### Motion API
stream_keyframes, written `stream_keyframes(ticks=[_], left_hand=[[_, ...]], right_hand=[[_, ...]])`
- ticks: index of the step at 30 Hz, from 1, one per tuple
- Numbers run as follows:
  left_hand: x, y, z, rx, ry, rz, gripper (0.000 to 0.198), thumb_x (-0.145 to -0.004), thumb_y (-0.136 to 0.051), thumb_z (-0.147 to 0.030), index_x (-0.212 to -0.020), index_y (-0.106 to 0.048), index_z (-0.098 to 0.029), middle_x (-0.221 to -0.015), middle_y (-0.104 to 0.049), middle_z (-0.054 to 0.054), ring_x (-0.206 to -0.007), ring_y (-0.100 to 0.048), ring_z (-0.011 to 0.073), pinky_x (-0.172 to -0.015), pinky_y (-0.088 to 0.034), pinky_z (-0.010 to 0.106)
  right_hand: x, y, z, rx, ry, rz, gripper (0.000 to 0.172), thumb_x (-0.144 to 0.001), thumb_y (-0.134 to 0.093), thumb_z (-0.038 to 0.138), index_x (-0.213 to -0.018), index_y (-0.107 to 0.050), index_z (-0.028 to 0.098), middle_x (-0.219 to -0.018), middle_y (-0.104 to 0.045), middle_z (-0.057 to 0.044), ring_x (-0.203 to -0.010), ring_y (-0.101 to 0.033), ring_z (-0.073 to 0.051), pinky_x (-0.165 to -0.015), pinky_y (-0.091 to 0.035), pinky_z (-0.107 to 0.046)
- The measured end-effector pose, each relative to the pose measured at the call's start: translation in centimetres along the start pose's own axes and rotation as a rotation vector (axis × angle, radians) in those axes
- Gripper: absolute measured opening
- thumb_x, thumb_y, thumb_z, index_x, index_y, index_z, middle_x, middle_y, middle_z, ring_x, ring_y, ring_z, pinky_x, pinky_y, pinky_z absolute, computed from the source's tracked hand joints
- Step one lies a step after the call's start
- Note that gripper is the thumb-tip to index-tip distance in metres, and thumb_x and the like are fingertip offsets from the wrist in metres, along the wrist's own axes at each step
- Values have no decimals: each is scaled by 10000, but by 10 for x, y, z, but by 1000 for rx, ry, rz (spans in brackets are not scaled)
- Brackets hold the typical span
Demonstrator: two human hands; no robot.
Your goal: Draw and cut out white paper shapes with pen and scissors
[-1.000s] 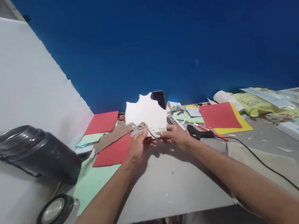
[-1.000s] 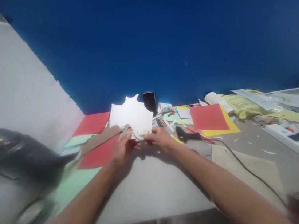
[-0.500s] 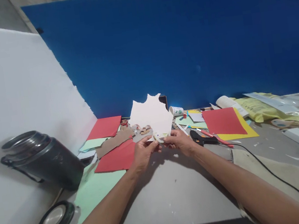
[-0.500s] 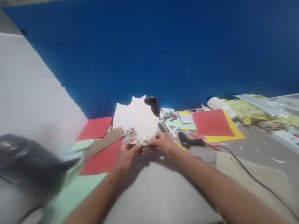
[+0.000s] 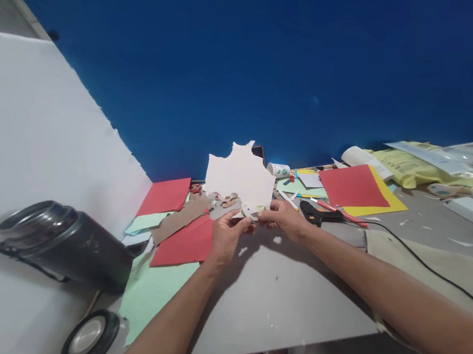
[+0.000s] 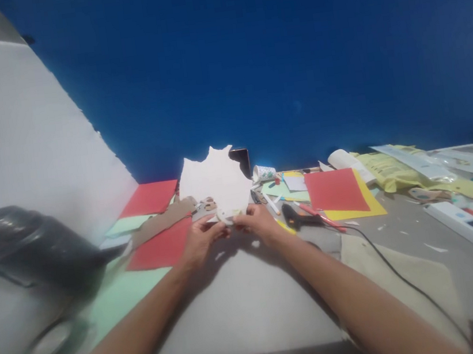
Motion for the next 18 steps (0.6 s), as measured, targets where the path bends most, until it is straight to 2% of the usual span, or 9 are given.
stream_keyframes(ticks=[3,8,11,15,18], left_hand=[[-2,1,2,9,4,-50,347,-613,-887,-356,-861,-755,-152,-661,-704,26,-594,-616,153,-636,-529,297],[-6,4,3,148,83,-118,373,-571,-886,-298,-862,-719,-135,-775,-735,42,-594,-610,121,-605,-515,260],[-8,5,2,182,99,-133,371,-563,-876,-271,-867,-717,-131,-797,-739,46,-588,-599,112,-585,-509,249],[-8,5,0,207,91,-116,339,-573,-860,-258,-857,-723,-133,-815,-742,51,-583,-586,109,-551,-490,241],[-8,5,0,218,104,-109,326,-581,-854,-254,-857,-731,-130,-812,-739,48,-567,-573,99,-536,-475,234]], right_hand=[[2,-2,3,35,22,11,308,-654,-796,359,-874,-751,148,-766,-738,-57,-700,-657,-180,-630,-475,-277],[3,3,7,3,11,180,240,-598,-732,197,-835,-723,168,-818,-737,-53,-763,-665,-191,-662,-502,-284],[3,4,8,-75,7,239,222,-576,-695,173,-797,-698,187,-867,-725,-53,-821,-665,-205,-683,-523,-295],[5,3,9,-90,-6,247,286,-587,-702,184,-870,-732,210,-890,-728,-61,-890,-662,-220,-704,-525,-295],[5,3,9,-95,-8,247,264,-587,-714,192,-850,-721,206,-892,-728,-60,-890,-660,-221,-707,-522,-298]])
Point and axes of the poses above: each hand's wrist, its own x-axis away from the middle knuckle, its own y-axis out of the back of the hand, z = x × y, the point moved 1 cm from there along -x, towards the middle knuckle
